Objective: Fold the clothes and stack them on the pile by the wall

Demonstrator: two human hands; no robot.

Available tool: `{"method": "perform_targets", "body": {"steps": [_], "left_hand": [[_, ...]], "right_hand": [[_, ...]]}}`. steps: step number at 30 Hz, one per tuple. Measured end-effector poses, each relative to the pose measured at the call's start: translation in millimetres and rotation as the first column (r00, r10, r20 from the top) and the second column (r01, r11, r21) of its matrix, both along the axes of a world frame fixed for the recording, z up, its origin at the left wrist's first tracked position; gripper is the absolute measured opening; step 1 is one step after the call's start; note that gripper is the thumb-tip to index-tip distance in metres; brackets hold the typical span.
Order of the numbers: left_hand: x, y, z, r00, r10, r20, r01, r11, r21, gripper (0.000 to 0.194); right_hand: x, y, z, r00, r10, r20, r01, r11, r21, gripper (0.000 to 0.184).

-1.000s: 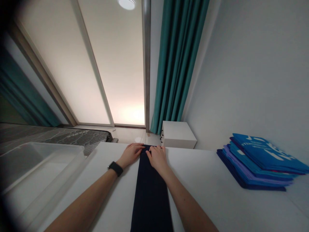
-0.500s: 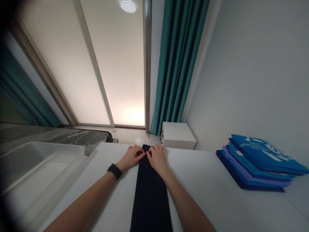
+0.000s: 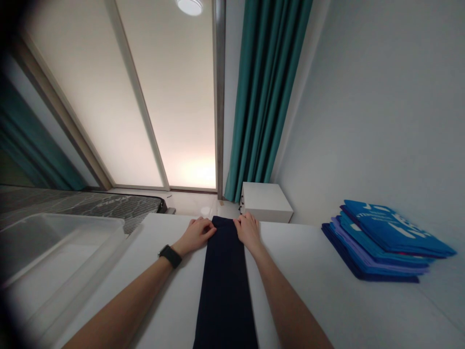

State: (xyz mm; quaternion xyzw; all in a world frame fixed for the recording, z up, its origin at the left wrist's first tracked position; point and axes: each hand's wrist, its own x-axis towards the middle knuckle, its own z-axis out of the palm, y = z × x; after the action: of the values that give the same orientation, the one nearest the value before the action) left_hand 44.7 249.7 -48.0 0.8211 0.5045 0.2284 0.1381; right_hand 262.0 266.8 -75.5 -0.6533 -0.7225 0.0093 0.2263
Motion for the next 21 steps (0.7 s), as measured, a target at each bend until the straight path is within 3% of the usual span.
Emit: {"method": "perform_targets", "body": {"steps": [5, 8, 15, 21], "left_hand": [[0, -1, 1.6, 1.000, 0.002, 0.020, -0.002, 1.000, -0.014, 0.025], [-1, 1, 1.1, 0.992, 0.018, 0.125, -0.014, 0.999, -0.029, 0.026], [-9, 4, 1.4, 0.948, 0.147, 0.282, -0.136, 0.989, -0.058, 0.036], [-8, 1, 3.5, 0.972, 0.070, 0.225, -0.069, 0.998, -0.014, 0.036]], "right_hand": [[2, 1, -3.0, 0.999, 0.006, -0.050, -0.004, 0.999, 0.053, 0.020], [3, 1, -4.7, 0.997, 0.023, -0.072, -0.016, 0.996, 0.084, 0.019], [8, 5, -7.8, 0.930, 0.058, -0.363, 0.001, 0.987, 0.161, 0.021], [10, 5, -8.1, 0.886, 0.082, -0.457, 0.009, 0.981, 0.193, 0.021]]}}
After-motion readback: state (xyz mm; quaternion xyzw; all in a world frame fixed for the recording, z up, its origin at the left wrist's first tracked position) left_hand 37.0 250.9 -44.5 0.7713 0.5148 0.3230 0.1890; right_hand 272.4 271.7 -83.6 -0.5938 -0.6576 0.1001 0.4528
